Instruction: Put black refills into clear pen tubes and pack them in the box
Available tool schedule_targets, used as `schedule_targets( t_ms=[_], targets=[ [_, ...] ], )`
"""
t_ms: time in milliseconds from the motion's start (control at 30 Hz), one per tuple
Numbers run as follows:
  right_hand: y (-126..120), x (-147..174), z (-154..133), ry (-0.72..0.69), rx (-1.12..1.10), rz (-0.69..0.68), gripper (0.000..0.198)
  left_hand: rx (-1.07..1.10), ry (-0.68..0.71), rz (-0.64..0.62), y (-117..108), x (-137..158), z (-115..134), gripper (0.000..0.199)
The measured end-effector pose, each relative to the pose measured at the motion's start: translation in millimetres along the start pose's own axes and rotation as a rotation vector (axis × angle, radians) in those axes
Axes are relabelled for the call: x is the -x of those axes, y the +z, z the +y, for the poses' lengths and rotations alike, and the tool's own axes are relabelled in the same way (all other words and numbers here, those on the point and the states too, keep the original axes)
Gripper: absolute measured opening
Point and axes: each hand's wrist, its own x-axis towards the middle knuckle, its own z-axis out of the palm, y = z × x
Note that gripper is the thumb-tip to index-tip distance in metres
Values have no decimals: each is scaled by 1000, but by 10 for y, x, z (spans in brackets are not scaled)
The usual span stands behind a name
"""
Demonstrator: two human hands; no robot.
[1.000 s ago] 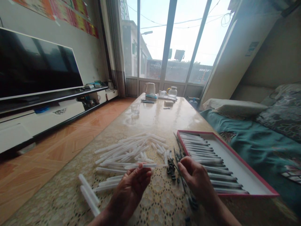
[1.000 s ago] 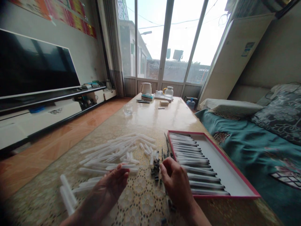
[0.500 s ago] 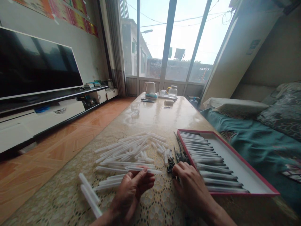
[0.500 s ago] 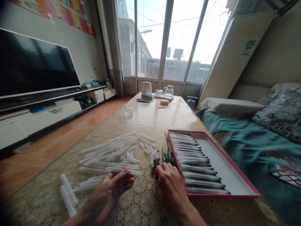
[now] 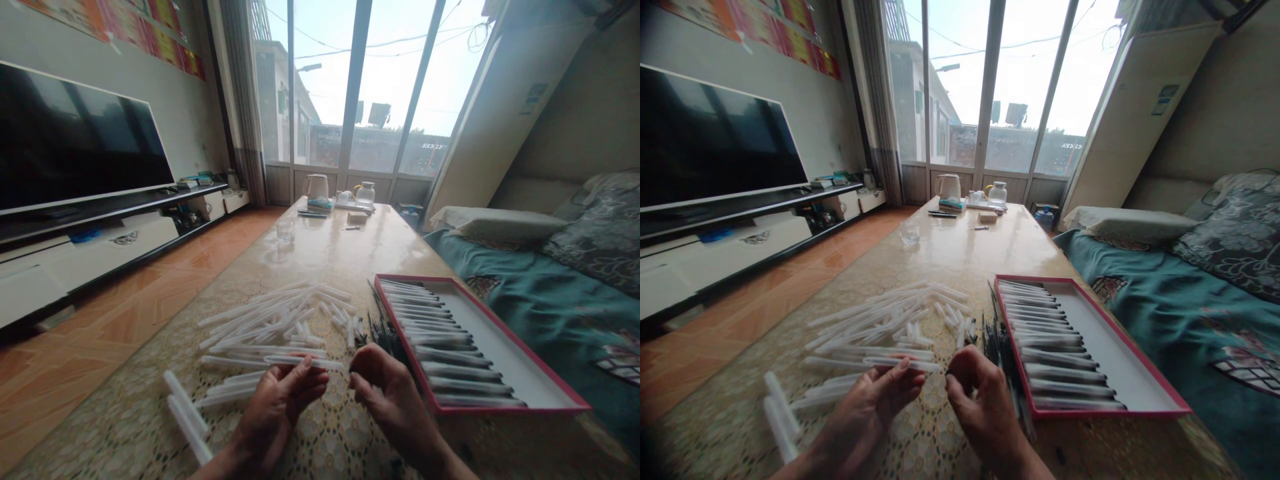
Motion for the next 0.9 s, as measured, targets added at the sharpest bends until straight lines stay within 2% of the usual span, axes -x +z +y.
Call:
schedule_targets(
  t_ms=[100, 333, 567, 733, 900],
  targets=[
    [47, 11, 21, 20, -68, 3, 8, 8, -4, -13, 5, 5, -1, 13],
    [42, 32, 34, 0, -5, 41, 4, -9, -18, -38, 18, 23, -1, 13],
    [53, 14, 15, 22, -107, 3, 9, -14, -30, -52, -11, 0, -28, 12],
    [100, 16, 79, 91, -211, 23, 21, -16, -9, -74, -44, -33, -60, 17],
    [112, 3, 198, 129, -124, -17, 44, -43, -12, -95, -42, -45, -68, 14]
  ],
)
